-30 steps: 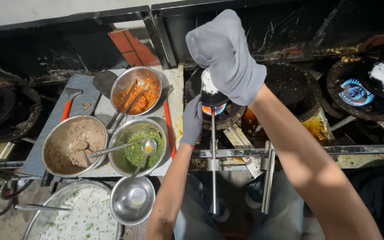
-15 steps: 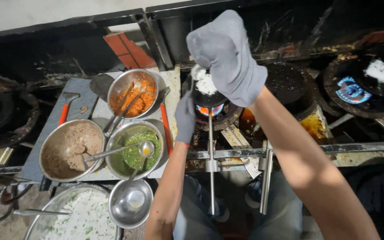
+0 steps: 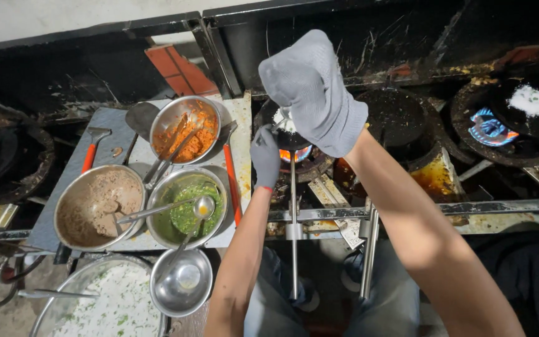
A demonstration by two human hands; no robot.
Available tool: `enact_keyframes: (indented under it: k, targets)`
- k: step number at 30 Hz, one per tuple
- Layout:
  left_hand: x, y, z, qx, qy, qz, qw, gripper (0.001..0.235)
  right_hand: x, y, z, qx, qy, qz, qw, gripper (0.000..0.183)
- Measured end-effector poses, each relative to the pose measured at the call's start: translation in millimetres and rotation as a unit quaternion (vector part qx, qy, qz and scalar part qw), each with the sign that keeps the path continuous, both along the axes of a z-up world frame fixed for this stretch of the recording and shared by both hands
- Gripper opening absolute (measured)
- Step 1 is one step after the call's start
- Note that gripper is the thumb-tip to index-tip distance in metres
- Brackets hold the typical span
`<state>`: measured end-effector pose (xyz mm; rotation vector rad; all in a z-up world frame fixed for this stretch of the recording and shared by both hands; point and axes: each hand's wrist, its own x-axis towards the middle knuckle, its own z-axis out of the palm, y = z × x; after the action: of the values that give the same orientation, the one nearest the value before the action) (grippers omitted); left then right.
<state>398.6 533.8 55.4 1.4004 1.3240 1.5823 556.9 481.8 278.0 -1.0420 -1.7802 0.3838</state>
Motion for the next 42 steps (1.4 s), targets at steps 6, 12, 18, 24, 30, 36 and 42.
enact_keyframes:
  k: [6, 12, 18, 24, 30, 36, 42]
  targets:
    - [-37.9, -25.8, 17.9, -0.061, -0.044, 0.031, 0.997, 0.047, -21.8, -34.0, 52.8, 0.146, -0.048, 0.098, 0.983, 0.014]
    - [-201.8, -161.0, 48.0, -0.012, -0.246, 0.074, 0.966, 0.044, -23.1, -77.7, 72.5, 0.194, -0.043, 0.177, 0.964, 0.016]
    - [-327.7, -363.3, 98.5, -0.017, 0.049, 0.338, 0.940, 0.045, -37.4, -123.5, 66.4, 0.201, 0.001, 0.234, 0.951, 0.022]
    - [-379.6, -433.5, 9.6, -0.122, 0.018, 0.360, 0.925, 0.034, -67.1, -140.2, 54.6, 0.185, 0.027, 0.283, 0.941, 0.029]
    - [-351.9, -418.0, -8.5, -0.242, 0.277, 0.436, 0.821, 0.024, -59.3, -132.7, 57.2, 0.186, 0.029, 0.239, 0.953, 0.037]
    - [-280.8, -243.0, 48.4, 0.072, 0.305, 0.240, 0.919, 0.041, -47.9, -110.2, 60.7, 0.197, 0.043, 0.219, 0.955, 0.045]
    - [-289.5, 11.6, -5.9, -0.067, 0.564, 0.186, 0.801, 0.020, -31.4, -99.6, 64.0, 0.219, 0.055, 0.184, 0.957, 0.053]
